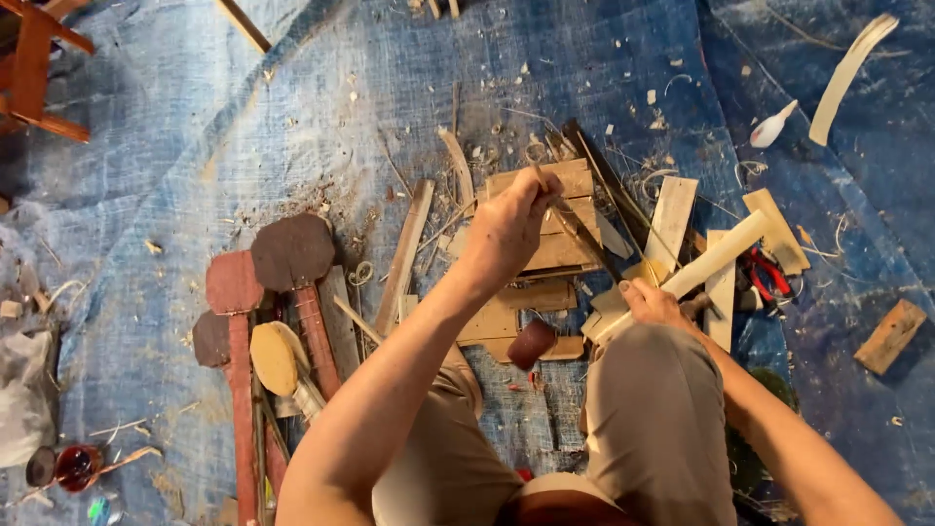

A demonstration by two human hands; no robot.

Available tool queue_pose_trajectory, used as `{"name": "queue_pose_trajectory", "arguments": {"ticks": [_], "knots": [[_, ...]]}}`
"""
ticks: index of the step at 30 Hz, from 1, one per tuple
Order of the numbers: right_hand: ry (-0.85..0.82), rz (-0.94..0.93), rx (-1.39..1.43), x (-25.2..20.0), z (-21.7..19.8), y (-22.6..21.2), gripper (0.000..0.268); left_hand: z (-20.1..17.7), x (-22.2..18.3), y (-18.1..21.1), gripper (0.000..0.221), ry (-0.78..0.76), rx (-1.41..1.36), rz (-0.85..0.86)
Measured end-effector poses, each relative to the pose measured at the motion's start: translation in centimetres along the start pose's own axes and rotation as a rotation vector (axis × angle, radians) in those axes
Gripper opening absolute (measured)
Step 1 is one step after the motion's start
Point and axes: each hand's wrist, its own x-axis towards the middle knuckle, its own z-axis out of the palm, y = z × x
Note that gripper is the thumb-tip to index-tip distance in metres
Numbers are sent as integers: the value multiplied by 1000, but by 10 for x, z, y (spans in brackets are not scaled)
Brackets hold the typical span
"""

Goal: The person shaves thin strips of wood from a wooden block using a curved hand blade.

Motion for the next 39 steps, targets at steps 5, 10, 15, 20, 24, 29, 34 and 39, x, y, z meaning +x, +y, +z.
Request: {"name": "queue_pose_trajectory", "arguments": {"ticks": [5, 10, 15, 20, 24, 29, 34, 39], "knots": [[174, 358, -205, 1, 23, 12, 45, -7, 11, 1, 12, 15, 24, 9], [73, 464, -24, -8, -21, 12, 44, -25, 25, -12, 13, 193, -369, -101], [-77, 510, -126, -11, -21, 53, 43, -68, 35, -22, 21, 483, -632, -144], [-114, 648, -188, -12, -21, 59, 34, -95, 40, -68, 25, 660, -180, -109], [-116, 653, -192, 22, -38, 31, 29, -69, 25, -142, 15, 447, 126, -138], [-263, 603, 251, 90, 2, 45, 57, 27, -64, -308, 24, -242, 344, -653], [-261, 876, 778, 141, -23, -42, 84, 85, -101, -305, 34, -837, 414, -851], [-345, 895, 777, 160, 18, -37, 104, 136, -130, -345, 51, -776, 34, -951]]}}
